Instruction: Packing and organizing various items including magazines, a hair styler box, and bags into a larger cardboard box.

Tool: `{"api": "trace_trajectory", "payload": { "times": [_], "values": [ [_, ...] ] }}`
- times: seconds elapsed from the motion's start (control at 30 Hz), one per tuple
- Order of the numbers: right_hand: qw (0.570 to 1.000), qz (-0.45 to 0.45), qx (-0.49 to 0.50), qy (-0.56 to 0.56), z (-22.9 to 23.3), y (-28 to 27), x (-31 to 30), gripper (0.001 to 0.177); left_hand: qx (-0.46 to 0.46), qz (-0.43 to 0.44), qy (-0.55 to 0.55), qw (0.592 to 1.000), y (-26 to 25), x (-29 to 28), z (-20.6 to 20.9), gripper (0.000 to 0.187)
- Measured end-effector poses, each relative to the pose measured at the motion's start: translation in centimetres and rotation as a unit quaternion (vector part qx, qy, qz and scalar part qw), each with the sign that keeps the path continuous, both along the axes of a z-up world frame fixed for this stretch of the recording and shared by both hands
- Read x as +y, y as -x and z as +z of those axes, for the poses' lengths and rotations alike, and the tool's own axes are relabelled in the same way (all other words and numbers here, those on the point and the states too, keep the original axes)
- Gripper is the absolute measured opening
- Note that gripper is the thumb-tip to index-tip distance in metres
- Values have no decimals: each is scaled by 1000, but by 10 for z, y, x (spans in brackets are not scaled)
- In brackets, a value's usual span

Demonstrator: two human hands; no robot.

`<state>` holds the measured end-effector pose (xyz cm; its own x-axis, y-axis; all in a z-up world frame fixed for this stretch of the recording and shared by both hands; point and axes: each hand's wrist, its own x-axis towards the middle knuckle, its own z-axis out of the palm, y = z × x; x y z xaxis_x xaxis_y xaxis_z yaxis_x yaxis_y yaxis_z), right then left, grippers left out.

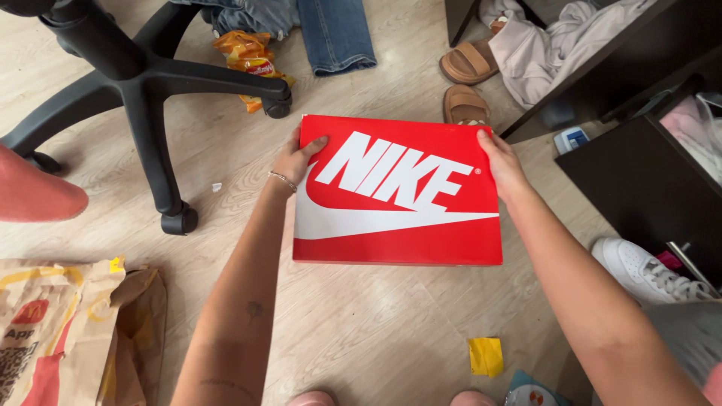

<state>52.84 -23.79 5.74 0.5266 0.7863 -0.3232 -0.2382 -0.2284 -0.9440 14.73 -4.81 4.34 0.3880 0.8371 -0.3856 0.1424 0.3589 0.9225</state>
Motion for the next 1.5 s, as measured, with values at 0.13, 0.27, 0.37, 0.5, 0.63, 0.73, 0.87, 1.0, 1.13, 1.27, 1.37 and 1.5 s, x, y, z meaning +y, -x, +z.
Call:
{"api": "trace_trajectory", "payload": {
  "times": [0.13, 0.27, 0.37, 0.5, 0.63, 0.73, 0.87, 1.0, 1.13, 1.27, 1.37, 1.5],
  "values": [
    [999, -8, 13, -29, 0, -1, 5, 42, -21, -7, -28, 999, -2, 1, -4, 103],
    [1000, -14, -12, -7, 4, 0, 9, 44, 3, -8, -7, 1000, -1, 10, -15, 103],
    [998, -34, -50, 18, -25, -15, 14, 48, 111, -29, -37, 993, -12, 17, -12, 100],
    [909, -123, -387, 91, -43, -36, -13, 60, 506, -28, -462, 728, -84, -42, 81, 102],
    [961, -157, -222, -45, 55, -2, -98, 65, 339, -178, -539, 751, -190, -113, 158, 94],
    [966, -218, -141, -3, 125, 8, -190, 66, 242, -452, -341, 788, -254, -190, 215, 84],
    [939, -339, -59, 0, 139, -15, -319, 63, -12, -522, -317, 792, -300, -293, 198, 77],
    [891, -453, 6, -11, 113, -14, -443, 58, -103, -575, -154, 797, -317, -375, 114, 70],
    [849, -527, -18, 22, 68, 0, -567, 48, -148, -585, -29, 797, -320, -419, 66, 61],
    [777, -577, -143, 209, 44, -4, -692, 38, -151, -567, 5, 809, -325, -438, 36, 53],
    [697, -544, -250, 395, 46, -10, -755, 45, -167, -552, 24, 817, -339, -437, 34, 53],
    [582, -393, -399, 590, 71, -3, -778, 60, -183, -527, 36, 829, -353, -426, 31, 53]
  ]
}}
